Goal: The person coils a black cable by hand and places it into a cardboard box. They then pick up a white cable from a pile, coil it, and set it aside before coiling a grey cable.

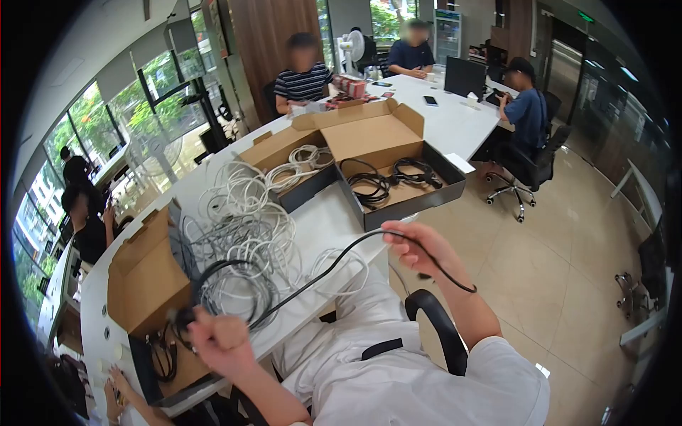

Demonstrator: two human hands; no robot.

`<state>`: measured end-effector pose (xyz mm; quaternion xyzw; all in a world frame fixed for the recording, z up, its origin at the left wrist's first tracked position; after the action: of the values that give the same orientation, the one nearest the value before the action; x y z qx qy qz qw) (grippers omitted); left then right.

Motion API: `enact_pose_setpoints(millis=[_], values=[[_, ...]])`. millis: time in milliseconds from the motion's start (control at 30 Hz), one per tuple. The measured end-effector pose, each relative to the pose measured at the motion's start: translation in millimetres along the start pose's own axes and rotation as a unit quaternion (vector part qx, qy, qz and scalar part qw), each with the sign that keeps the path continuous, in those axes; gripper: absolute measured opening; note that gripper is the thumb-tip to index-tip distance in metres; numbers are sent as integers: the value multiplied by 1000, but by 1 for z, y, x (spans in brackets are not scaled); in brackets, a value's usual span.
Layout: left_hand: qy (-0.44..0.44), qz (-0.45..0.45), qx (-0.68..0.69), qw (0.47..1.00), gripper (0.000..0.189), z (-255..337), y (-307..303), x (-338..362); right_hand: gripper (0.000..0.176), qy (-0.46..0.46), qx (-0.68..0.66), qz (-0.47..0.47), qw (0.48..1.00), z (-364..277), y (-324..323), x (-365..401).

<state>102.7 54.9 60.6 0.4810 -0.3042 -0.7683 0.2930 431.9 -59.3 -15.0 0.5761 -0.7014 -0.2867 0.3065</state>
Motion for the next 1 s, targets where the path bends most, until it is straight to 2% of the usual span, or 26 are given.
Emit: enact_pose_setpoints(millis=[33, 67, 100, 133, 167, 200, 433, 500, 567, 600, 633, 700, 800, 900, 967, 1000], values=[[-15, 57, -119, 991, 28, -11, -8, 7, 30, -21, 23, 14, 999, -5, 4, 4], [-59, 48, -170, 983, 29, -25, -8, 10, 32, -44, 48, 27, 998, -10, 11, 6], [-63, 31, -218, 973, 30, -38, -15, 13, 36, -54, 56, 7, 997, -11, 23, 8], [-88, 10, -226, 970, 29, -52, -12, 13, 39, -65, 63, -13, 996, -12, 35, 11], [-96, 75, -245, 962, 31, -63, -14, 17, 42, -77, 69, -30, 994, -13, 44, 13], [-124, 52, -255, 957, 33, -75, -6, 16, 50, -96, 83, -62, 990, -12, 52, 13], [-246, 23, -216, 945, 38, -122, -3, 18, 53, -217, 257, -83, 938, 7, 92, 3], [-287, 57, -165, 942, 36, -130, -11, 24, 54, -258, 372, -99, 886, 25, 97, -4], [-312, 95, -123, 937, 40, -139, -19, 29, 53, -337, 477, -116, 803, 49, 105, -4], [-311, 120, -127, 934, 46, -141, -23, 32, 52, -392, 528, -88, 748, 54, 113, 1], [-300, 103, -107, 942, 49, -144, -26, 31, 52, -439, 576, -60, 687, 57, 122, 9], [-318, 161, -61, 932, 54, -142, -31, 31, 54, -462, 619, -47, 634, 59, 133, 21], [-233, 225, -168, 931, 60, -142, 4, 27, 55, -483, 665, -15, 570, 63, 145, 31], [-223, 119, -160, 954, 63, -147, -3, 33, 55, -495, 683, -3, 537, 62, 147, 39], [-221, 112, -124, 961, 58, -147, -7, 42, 55, -503, 693, -6, 517, 62, 147, 43], [-220, 95, -123, 963, 57, -144, -2, 39, 52, -492, 689, -18, 531, 61, 147, 45]])
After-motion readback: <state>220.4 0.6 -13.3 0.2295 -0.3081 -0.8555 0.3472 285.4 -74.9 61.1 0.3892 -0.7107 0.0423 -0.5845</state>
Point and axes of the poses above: each hand's wrist, its own x-axis away from the middle knuckle, its own y-axis out of the palm, z = x × y, the point moved 7 cm from there along -x, towards the middle knuckle, and after that the axes turned 2 degrees about z, right-handed, at the moved point
